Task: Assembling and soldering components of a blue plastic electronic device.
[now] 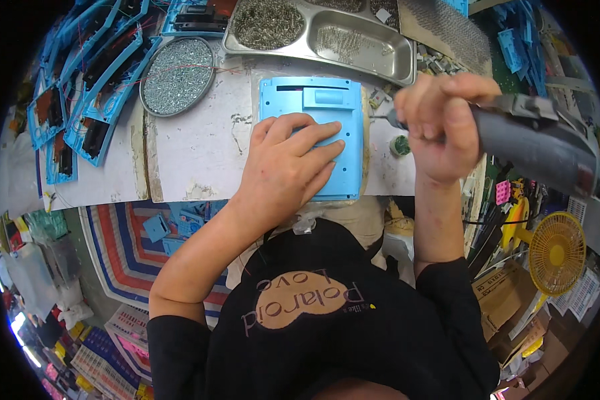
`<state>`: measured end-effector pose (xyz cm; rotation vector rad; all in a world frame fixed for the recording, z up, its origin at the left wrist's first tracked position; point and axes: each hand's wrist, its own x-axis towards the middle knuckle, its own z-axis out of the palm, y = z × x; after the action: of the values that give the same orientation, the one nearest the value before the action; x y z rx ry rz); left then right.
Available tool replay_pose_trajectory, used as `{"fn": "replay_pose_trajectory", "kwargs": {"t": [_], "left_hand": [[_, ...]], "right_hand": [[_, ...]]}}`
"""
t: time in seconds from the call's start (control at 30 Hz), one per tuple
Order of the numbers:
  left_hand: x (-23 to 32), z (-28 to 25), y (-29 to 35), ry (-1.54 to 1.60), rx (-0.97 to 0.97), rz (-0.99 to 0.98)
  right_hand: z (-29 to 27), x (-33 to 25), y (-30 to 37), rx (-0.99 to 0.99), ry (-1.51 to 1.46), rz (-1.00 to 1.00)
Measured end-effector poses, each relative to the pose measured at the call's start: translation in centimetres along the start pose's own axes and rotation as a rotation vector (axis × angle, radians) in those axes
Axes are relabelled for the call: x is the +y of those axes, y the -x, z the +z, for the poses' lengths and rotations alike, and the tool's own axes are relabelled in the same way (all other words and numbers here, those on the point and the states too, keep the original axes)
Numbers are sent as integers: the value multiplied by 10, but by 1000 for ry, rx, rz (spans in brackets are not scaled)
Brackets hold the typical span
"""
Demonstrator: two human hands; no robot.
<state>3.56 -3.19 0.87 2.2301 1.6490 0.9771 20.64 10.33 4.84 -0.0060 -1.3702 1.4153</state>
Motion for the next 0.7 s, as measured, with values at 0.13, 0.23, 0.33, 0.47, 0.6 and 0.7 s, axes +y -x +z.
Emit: {"fn": "replay_pose_trajectory", "kwargs": {"t": [0.13, 0.23, 0.33, 0.47, 0.6, 0.7], "left_hand": [[4, 0, 2, -8, -27, -17], [2, 0, 5, -27, -17, -24], [-4, 4, 0, -23, -8, 14], [-23, -6, -25, 171, 206, -119], [-38, -16, -42, -238, 175, 72], [-34, -77, 8, -41, 339, 2]], "right_hand": [[-1, 10, 9, 28, 264, 170], [4, -22, 24, -25, -65, 240], [18, -25, 47, 18, 113, 298], [19, -34, 35, -27, 97, 248], [21, -41, -5, -107, -36, 174], [6, -57, -28, -66, -10, 183]]}}
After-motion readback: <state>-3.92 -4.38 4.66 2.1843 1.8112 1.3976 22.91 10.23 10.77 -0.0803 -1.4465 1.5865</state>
